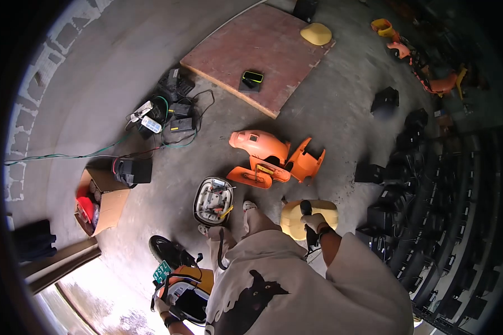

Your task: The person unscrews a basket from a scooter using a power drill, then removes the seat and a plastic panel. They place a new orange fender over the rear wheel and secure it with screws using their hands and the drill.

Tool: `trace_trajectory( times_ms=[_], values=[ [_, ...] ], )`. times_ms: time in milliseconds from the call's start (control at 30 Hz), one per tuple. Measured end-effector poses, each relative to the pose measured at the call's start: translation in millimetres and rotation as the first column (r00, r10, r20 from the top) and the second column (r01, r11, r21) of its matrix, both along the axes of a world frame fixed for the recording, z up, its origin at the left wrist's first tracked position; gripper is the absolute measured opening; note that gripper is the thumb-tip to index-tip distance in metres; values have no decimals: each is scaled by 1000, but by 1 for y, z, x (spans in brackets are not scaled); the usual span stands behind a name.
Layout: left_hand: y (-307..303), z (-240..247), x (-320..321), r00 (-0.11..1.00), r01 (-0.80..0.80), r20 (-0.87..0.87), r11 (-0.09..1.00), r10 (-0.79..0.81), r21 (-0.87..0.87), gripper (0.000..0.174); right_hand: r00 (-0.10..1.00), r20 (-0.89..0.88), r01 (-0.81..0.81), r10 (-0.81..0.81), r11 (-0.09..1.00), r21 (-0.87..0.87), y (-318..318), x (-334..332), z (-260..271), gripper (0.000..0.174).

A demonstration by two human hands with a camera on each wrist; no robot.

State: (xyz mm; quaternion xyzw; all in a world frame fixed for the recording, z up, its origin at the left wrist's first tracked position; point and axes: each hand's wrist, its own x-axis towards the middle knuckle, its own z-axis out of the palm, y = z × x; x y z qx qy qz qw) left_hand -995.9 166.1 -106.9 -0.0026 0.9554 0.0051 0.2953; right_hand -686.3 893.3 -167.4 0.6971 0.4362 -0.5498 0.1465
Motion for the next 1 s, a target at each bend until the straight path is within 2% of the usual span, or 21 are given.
trace_trajectory(
  times_ms=[33, 67, 100, 133, 167, 200, 267, 300, 333, 400, 467, 533, 567, 600, 700, 767, 833, 867, 900, 967, 1000],
  values=[
    [0, 3, 3, 998, 47, -46, 997, -50, -63, 99, 1000, 7, -3, 3, 1000, -8, 4, 2, -2, 32],
    [2, 3, 2, 999, -41, -11, 999, 41, -8, 93, 1000, -1, -25, 25, 1000, -13, 8, 5, -3, 31],
    [6, 1, 2, 977, -214, 50, 970, 210, 111, 87, 999, -11, -49, 49, 999, -16, 14, 5, -2, 31],
    [7, -2, 3, 839, -543, 182, 772, 512, 332, 82, 997, -22, -74, 74, 997, -20, 19, 4, -1, 31],
    [9, -7, 6, 599, -778, 343, 425, 723, 463, 78, 996, -23, -83, 83, 997, -8, 23, 3, 0, 30],
    [9, -10, 7, 410, -859, 448, 171, 794, 482, 75, 995, -25, -92, 92, 996, 2, 24, 2, 3, 30],
    [15, -5, 6, 53, -916, 504, -159, 862, 368, 74, 992, -31, -118, 119, 993, 14, 26, -1, 5, 28],
    [24, 0, 14, 165, -897, 493, -78, 854, 435, 76, 990, -34, -135, 136, 991, 17, 27, -1, 5, 28],
    [34, 5, 19, 123, -913, 511, -106, 851, 395, 81, 988, -36, -152, 153, 988, 22, 27, -2, 5, 27],
    [64, 17, 26, 121, -940, 623, -112, 773, 321, 75, 984, -44, -172, 174, 985, 31, 23, -5, 9, 25],
    [103, 18, 21, 318, -948, 640, 213, 699, 238, 69, 979, -39, -197, 198, 980, 25, 18, -14, 23, 25],
    [189, 58, 15, 515, -845, 630, 466, 581, 262, 59, 968, -34, -248, 248, 969, 27, 12, -21, 27, 26],
    [209, 61, 11, 564, -812, 623, 500, 542, 300, 55, 961, -30, -274, 274, 961, 29, 7, -24, 28, 26],
    [225, 61, 6, 611, -776, 615, 531, 498, 341, 51, 927, -5, -373, 375, 922, 101, 3, -26, 23, 31],
    [264, 63, -16, 704, -686, 619, 560, 348, 465, 45, 771, 83, -623, 631, 721, 304, -6, -43, 8, 43],
    [284, 66, -28, 752, -596, 634, 599, 182, 535, 41, 635, 133, -735, 761, 543, 407, -18, -80, 45, 47],
    [304, 45, -34, 798, -456, 602, 684, 31, 570, 44, 531, 70, -757, 845, 435, 488, -35, -119, 75, 47],
    [319, 43, -34, 798, -420, 599, 653, -64, 630, 48, 474, 44, -760, 880, 383, 524, -47, -137, 85, 47],
    [332, 41, -30, 791, -386, 591, 619, -158, 684, 53, 440, -22, -751, 898, 381, 540, -62, -155, 92, 46],
    [354, 33, -16, 756, -411, 567, 436, -328, 801, 62, 362, -101, -747, 927, 353, 562, -100, -190, 118, 47],
    [361, 34, -6, 728, -482, 593, 358, -344, 800, 60, 313, -115, -752, 943, 320, 575, -118, -201, 124, 49]
  ],
)
